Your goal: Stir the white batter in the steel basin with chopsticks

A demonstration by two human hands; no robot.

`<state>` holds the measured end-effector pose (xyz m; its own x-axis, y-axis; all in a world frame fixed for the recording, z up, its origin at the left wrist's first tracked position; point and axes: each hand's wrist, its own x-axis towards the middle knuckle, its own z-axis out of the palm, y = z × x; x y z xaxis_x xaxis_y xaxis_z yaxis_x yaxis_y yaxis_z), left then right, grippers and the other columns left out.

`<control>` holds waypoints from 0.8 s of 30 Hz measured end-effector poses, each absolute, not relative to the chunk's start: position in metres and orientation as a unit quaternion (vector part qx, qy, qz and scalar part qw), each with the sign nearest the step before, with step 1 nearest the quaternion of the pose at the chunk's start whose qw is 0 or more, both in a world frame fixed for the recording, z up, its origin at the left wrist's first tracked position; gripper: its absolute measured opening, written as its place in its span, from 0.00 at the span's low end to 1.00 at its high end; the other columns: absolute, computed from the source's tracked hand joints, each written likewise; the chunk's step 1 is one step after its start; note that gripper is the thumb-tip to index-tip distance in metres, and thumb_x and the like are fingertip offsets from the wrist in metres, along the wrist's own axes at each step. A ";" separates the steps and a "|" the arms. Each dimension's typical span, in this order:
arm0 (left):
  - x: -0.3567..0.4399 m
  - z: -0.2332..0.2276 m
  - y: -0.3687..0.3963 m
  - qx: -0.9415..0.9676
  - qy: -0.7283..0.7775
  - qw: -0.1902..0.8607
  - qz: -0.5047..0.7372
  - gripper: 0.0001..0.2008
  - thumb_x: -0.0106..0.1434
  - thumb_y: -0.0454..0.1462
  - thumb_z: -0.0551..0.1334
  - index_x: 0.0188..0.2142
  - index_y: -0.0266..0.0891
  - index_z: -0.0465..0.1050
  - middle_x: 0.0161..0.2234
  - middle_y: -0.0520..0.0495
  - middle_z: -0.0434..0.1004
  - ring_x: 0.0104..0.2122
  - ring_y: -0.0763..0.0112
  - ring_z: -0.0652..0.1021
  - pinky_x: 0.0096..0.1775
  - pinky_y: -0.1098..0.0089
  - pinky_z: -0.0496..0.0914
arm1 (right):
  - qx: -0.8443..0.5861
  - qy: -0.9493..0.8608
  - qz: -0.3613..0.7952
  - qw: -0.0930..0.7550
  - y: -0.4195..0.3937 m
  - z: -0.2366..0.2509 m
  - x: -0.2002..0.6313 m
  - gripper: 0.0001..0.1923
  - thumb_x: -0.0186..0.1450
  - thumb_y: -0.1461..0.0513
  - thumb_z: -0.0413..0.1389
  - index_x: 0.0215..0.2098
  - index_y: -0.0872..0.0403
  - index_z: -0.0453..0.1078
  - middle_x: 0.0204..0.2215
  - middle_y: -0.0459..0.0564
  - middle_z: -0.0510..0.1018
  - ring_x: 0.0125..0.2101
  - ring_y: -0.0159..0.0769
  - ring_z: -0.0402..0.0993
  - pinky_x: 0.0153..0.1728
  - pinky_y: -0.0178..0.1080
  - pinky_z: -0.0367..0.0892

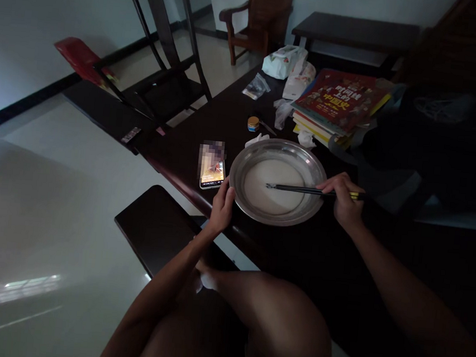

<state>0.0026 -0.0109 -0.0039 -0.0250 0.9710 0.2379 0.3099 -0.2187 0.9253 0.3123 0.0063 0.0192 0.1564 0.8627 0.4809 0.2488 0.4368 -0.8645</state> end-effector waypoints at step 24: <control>0.003 -0.003 -0.012 0.608 0.525 0.343 0.487 0.31 0.72 0.58 0.50 0.62 0.40 0.68 0.60 0.38 0.76 0.60 0.55 0.75 0.62 0.55 0.67 | -0.466 -0.607 0.278 0.581 0.006 0.021 0.313 0.23 0.68 0.45 0.55 0.21 0.46 0.76 0.23 0.46 0.81 0.33 0.42 0.75 0.42 0.49 0.68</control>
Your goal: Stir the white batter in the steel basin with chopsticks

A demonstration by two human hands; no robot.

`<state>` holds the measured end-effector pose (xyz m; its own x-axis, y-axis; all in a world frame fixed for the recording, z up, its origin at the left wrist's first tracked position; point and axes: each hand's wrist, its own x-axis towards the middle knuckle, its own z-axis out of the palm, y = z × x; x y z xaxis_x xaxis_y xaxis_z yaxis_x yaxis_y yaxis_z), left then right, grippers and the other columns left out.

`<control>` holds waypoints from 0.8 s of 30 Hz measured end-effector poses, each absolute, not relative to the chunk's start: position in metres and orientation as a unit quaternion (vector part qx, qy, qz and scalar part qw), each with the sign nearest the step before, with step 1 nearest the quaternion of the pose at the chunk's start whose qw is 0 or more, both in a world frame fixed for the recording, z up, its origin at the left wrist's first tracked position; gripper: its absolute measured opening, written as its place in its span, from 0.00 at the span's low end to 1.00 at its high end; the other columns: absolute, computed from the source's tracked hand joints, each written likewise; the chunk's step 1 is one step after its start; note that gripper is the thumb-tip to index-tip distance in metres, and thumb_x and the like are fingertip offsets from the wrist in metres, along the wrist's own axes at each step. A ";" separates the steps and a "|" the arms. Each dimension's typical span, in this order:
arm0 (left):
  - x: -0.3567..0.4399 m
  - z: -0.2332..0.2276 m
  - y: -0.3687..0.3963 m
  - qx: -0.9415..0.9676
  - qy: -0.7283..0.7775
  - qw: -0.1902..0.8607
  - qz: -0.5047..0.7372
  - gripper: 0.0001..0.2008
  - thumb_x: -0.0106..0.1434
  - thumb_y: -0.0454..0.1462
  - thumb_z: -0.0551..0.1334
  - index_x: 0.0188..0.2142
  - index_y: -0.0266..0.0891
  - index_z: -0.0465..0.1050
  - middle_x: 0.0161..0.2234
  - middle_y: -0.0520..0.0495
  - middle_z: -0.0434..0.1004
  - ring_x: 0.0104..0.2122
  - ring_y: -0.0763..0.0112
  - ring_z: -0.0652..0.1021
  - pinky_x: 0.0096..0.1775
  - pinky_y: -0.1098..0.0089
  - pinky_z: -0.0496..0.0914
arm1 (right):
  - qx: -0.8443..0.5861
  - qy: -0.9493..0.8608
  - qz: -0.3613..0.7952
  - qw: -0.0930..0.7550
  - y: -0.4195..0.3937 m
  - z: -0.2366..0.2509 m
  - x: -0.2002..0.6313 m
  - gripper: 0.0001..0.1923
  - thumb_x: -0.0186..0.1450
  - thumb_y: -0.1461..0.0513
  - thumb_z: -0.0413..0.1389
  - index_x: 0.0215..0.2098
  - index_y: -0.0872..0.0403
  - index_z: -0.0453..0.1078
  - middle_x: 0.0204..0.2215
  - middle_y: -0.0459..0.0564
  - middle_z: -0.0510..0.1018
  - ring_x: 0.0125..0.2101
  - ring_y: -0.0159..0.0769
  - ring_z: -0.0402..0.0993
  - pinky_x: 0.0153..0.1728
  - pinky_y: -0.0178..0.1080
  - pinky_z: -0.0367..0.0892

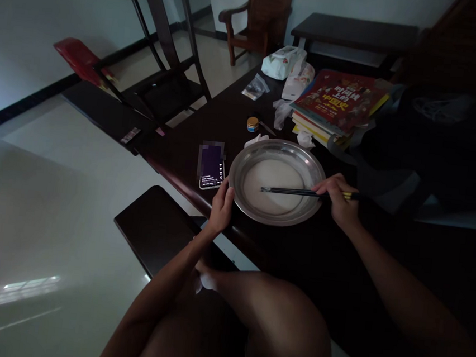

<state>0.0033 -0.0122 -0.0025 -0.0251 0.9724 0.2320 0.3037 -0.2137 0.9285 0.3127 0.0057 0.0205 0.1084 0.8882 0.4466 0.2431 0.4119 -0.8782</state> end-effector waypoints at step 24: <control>0.003 -0.003 -0.012 0.604 0.526 0.348 0.486 0.30 0.72 0.57 0.51 0.62 0.40 0.68 0.61 0.38 0.75 0.61 0.55 0.74 0.63 0.55 0.67 | -0.472 -0.582 0.260 0.609 0.006 0.022 0.312 0.25 0.70 0.46 0.54 0.19 0.47 0.73 0.21 0.45 0.80 0.29 0.40 0.73 0.41 0.49 0.68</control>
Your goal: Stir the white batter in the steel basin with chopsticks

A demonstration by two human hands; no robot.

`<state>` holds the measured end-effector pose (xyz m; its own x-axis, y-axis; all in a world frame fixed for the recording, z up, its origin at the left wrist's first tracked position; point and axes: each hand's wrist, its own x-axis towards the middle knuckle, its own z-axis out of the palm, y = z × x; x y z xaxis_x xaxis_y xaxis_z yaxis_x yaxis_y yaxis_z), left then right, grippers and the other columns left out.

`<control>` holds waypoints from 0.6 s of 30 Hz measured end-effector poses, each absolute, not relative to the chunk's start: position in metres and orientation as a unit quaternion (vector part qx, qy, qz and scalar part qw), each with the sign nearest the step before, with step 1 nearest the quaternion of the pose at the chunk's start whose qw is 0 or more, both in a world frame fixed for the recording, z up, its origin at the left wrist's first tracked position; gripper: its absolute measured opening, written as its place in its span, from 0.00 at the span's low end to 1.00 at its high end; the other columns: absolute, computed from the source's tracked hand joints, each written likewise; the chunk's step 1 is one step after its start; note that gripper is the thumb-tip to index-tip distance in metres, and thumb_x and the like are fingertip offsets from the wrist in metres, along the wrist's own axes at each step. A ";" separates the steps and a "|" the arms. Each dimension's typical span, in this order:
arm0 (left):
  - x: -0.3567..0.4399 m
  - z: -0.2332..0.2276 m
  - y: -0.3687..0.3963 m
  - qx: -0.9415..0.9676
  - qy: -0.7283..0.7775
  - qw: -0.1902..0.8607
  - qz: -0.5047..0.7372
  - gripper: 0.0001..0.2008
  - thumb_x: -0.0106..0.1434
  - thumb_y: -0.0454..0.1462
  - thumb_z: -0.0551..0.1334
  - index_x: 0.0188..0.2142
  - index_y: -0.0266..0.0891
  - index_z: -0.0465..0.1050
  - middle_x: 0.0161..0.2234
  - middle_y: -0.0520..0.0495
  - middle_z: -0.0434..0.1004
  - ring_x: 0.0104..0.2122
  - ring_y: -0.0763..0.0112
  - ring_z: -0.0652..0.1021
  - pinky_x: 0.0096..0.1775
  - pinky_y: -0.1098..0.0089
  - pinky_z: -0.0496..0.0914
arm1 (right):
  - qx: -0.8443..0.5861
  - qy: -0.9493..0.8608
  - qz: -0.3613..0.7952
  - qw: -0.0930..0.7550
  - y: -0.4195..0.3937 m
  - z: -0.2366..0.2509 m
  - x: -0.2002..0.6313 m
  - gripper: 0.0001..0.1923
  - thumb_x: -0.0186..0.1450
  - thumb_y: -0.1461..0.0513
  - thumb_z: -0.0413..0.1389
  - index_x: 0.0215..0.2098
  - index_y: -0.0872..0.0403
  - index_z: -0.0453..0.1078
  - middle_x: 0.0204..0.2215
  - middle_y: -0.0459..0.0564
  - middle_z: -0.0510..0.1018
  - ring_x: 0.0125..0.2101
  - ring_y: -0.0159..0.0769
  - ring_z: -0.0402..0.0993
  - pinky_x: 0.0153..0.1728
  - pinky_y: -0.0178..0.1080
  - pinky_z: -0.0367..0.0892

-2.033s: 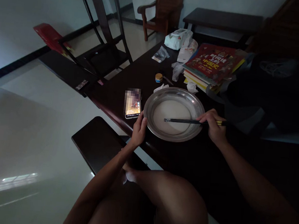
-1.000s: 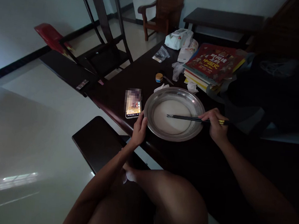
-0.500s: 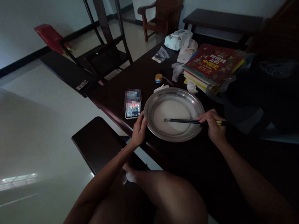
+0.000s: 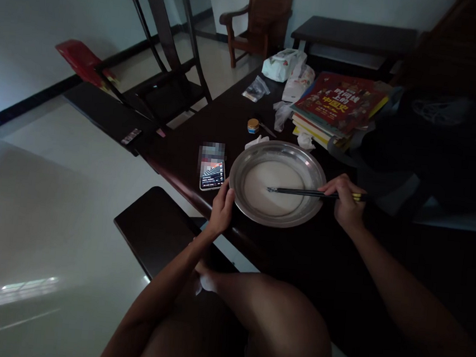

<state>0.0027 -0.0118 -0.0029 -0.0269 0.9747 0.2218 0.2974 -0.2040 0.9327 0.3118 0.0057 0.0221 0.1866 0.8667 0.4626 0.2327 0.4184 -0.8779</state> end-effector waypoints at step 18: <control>0.003 -0.004 -0.011 0.601 0.526 0.346 0.492 0.32 0.71 0.59 0.52 0.61 0.39 0.69 0.59 0.39 0.76 0.60 0.55 0.75 0.62 0.56 0.68 | -0.464 -0.578 0.276 0.612 0.008 0.017 0.314 0.24 0.69 0.46 0.55 0.20 0.46 0.75 0.21 0.45 0.80 0.30 0.40 0.74 0.40 0.48 0.68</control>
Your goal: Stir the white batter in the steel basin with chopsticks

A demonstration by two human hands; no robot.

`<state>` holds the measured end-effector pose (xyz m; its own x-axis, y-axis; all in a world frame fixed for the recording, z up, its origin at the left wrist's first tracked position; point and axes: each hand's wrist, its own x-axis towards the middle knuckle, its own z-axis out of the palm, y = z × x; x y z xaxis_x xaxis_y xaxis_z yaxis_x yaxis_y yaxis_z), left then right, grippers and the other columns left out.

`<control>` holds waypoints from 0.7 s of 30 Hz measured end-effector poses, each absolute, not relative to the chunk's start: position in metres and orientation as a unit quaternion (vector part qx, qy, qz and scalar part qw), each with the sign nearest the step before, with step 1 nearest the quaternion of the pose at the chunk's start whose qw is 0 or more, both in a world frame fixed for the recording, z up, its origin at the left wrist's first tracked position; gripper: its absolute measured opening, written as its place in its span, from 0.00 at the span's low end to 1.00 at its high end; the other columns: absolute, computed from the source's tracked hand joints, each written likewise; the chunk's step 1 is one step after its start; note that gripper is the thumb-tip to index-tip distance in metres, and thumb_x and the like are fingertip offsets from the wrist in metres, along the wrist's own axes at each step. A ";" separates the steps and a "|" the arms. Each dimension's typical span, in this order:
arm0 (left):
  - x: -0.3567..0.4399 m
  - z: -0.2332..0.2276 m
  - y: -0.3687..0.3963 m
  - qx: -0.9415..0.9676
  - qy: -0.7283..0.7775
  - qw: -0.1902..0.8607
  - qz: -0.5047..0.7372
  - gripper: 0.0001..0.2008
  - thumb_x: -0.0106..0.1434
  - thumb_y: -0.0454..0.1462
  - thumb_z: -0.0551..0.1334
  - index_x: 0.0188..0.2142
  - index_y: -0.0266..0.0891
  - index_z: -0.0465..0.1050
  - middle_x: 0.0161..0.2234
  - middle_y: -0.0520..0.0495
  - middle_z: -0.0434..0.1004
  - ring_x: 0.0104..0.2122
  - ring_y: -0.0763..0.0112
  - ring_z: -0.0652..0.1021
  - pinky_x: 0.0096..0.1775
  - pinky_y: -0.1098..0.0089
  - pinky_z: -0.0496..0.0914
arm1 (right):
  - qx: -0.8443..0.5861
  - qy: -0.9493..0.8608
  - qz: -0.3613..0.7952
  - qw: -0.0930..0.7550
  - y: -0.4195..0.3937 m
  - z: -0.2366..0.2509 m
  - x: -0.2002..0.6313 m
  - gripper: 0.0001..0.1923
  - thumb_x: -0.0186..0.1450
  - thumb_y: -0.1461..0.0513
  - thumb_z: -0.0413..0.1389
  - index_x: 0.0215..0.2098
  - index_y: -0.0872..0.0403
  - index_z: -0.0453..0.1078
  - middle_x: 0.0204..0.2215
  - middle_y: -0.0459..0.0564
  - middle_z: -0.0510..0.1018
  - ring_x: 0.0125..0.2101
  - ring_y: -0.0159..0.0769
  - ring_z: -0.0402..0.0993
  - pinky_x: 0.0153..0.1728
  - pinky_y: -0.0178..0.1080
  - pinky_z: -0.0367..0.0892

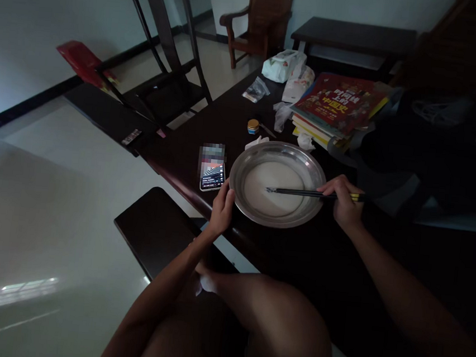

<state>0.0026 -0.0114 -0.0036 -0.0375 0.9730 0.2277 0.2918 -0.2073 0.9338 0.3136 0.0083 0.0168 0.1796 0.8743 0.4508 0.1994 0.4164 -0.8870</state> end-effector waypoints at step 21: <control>0.002 -0.004 -0.012 0.597 0.530 0.349 0.491 0.32 0.71 0.58 0.52 0.62 0.39 0.69 0.59 0.38 0.76 0.60 0.54 0.75 0.62 0.55 0.67 | -0.449 -0.597 0.277 0.605 0.006 0.020 0.313 0.25 0.69 0.46 0.54 0.19 0.47 0.74 0.21 0.45 0.80 0.29 0.39 0.74 0.39 0.47 0.67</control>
<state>0.0019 -0.0119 -0.0045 -0.0444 0.9752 0.2169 0.2900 -0.1952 0.9369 0.3129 0.0063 0.0204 0.1344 0.8713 0.4721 0.2004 0.4426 -0.8740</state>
